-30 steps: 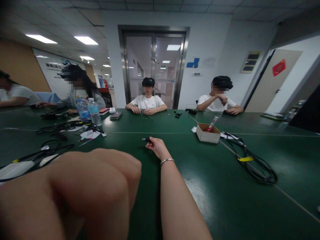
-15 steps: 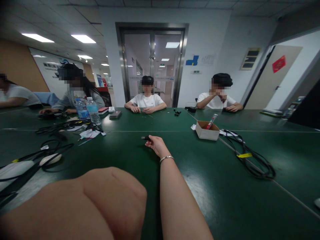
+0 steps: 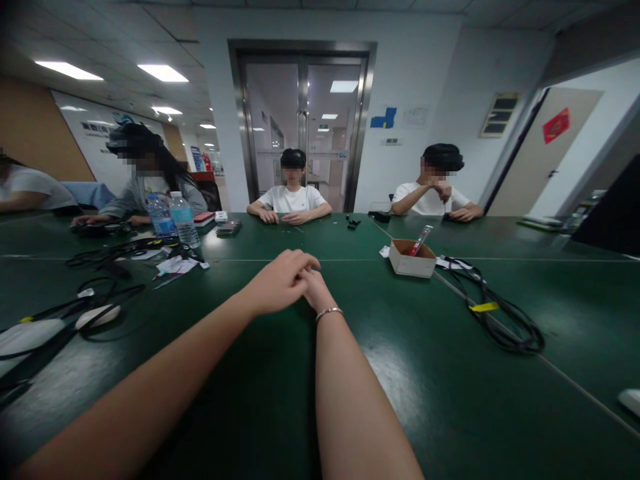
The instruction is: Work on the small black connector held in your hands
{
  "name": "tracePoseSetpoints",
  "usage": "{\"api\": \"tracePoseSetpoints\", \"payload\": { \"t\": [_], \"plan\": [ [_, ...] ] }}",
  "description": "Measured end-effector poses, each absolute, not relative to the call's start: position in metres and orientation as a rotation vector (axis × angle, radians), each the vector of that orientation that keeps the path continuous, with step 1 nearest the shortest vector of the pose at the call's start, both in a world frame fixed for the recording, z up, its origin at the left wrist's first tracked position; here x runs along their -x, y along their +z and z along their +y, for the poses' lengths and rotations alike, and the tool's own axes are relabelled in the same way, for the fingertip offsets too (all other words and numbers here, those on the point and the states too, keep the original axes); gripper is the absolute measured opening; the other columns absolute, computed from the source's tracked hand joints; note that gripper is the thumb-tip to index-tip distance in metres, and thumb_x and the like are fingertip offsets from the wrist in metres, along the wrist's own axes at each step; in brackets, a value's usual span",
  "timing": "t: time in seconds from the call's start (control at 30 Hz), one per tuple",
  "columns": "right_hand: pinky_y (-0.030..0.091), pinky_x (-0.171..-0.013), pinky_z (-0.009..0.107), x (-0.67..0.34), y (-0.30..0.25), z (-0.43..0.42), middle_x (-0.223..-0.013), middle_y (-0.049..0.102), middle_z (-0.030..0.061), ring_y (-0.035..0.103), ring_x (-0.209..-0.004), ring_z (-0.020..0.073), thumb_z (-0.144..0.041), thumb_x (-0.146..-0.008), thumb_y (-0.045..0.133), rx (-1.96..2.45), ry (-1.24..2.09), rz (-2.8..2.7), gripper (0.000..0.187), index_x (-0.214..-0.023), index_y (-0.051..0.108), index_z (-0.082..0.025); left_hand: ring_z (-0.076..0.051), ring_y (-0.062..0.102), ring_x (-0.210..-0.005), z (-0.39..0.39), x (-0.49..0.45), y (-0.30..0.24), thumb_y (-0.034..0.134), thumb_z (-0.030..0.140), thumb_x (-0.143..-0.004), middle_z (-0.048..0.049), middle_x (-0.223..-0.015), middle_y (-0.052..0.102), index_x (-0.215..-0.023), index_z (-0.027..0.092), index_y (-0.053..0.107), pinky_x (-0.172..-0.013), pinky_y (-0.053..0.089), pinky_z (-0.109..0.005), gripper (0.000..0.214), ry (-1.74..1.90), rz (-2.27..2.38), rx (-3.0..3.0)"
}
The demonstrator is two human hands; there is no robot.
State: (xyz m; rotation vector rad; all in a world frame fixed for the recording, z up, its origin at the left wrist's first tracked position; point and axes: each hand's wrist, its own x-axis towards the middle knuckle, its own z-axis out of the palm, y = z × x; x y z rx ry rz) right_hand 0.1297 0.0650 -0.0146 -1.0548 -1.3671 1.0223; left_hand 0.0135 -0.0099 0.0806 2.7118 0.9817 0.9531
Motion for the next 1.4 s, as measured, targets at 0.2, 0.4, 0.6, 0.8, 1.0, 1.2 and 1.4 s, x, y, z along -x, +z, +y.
{"api": "tracePoseSetpoints", "payload": {
  "t": [0.2,0.4,0.6,0.8,1.0,1.2,1.4],
  "plan": [
    [0.055,-0.058,0.025,-0.126,-0.009,0.063,-0.054,0.055,0.0024,0.055,-0.050,0.0115,-0.009,-0.085,0.055,0.902,1.504,-0.941,0.017,-0.068,0.057,-0.010,-0.022,0.057,-0.098,0.076,0.013,0.001,0.042,0.034,-0.088,-0.0112,-0.105,0.060,-0.105,0.017,0.060,-0.090,0.042,-0.034,0.030,1.024,1.603,-1.907],
    [0.055,-0.054,0.024,-0.124,-0.006,0.061,-0.054,0.056,0.0040,0.057,-0.047,0.0121,-0.004,-0.088,0.050,0.894,1.513,-0.904,0.025,-0.065,0.057,-0.009,-0.017,0.059,-0.082,0.069,0.019,-0.026,0.042,0.039,-0.089,-0.0042,-0.089,0.064,-0.088,0.020,0.060,-0.076,0.046,-0.029,0.026,1.101,1.289,-1.967],
    [0.056,-0.054,0.024,-0.125,-0.007,0.059,-0.057,0.059,0.0051,0.056,-0.048,0.0115,-0.006,-0.089,0.051,0.878,1.508,-0.905,0.020,-0.072,0.060,-0.007,-0.014,0.060,-0.078,0.073,0.022,-0.026,0.055,0.023,-0.082,-0.0025,-0.085,0.063,-0.088,0.019,0.058,-0.076,0.047,-0.028,0.009,1.346,1.161,-1.772],
    [0.056,-0.055,0.023,-0.128,-0.008,0.059,-0.058,0.057,0.0032,0.057,-0.050,0.0110,-0.007,-0.086,0.058,0.848,1.517,-0.904,0.015,-0.071,0.059,-0.008,-0.015,0.061,-0.080,0.069,0.023,-0.020,0.062,0.015,-0.073,-0.0029,-0.086,0.063,-0.084,0.017,0.060,-0.079,0.048,-0.030,0.012,1.441,1.109,-1.759],
    [0.056,-0.056,0.023,-0.129,-0.008,0.058,-0.060,0.058,0.0042,0.057,-0.051,0.0108,-0.007,-0.087,0.058,0.850,1.511,-0.901,0.014,-0.073,0.059,-0.008,-0.015,0.062,-0.084,0.071,0.024,-0.021,0.063,0.010,-0.069,-0.0028,-0.090,0.064,-0.086,0.018,0.059,-0.081,0.049,-0.030,0.019,1.443,1.061,-1.762],
    [0.057,-0.055,0.022,-0.128,-0.007,0.057,-0.057,0.057,0.0034,0.056,-0.050,0.0102,-0.011,-0.087,0.061,0.867,1.503,-0.904,0.015,-0.072,0.060,-0.008,-0.015,0.062,-0.082,0.070,0.024,-0.022,0.064,0.010,-0.067,-0.0025,-0.088,0.065,-0.085,0.018,0.061,-0.078,0.050,-0.030,0.020,1.437,1.085,-1.784],
    [0.057,-0.054,0.022,-0.128,-0.009,0.058,-0.056,0.057,0.0028,0.053,-0.046,0.0084,-0.018,-0.087,0.065,0.866,1.474,-0.921,0.020,-0.070,0.060,-0.008,-0.015,0.062,-0.082,0.065,0.023,-0.017,0.065,0.011,-0.067,-0.0016,-0.085,0.065,-0.084,0.018,0.062,-0.075,0.050,-0.027,0.018,1.409,1.142,-1.821]
  ]
}}
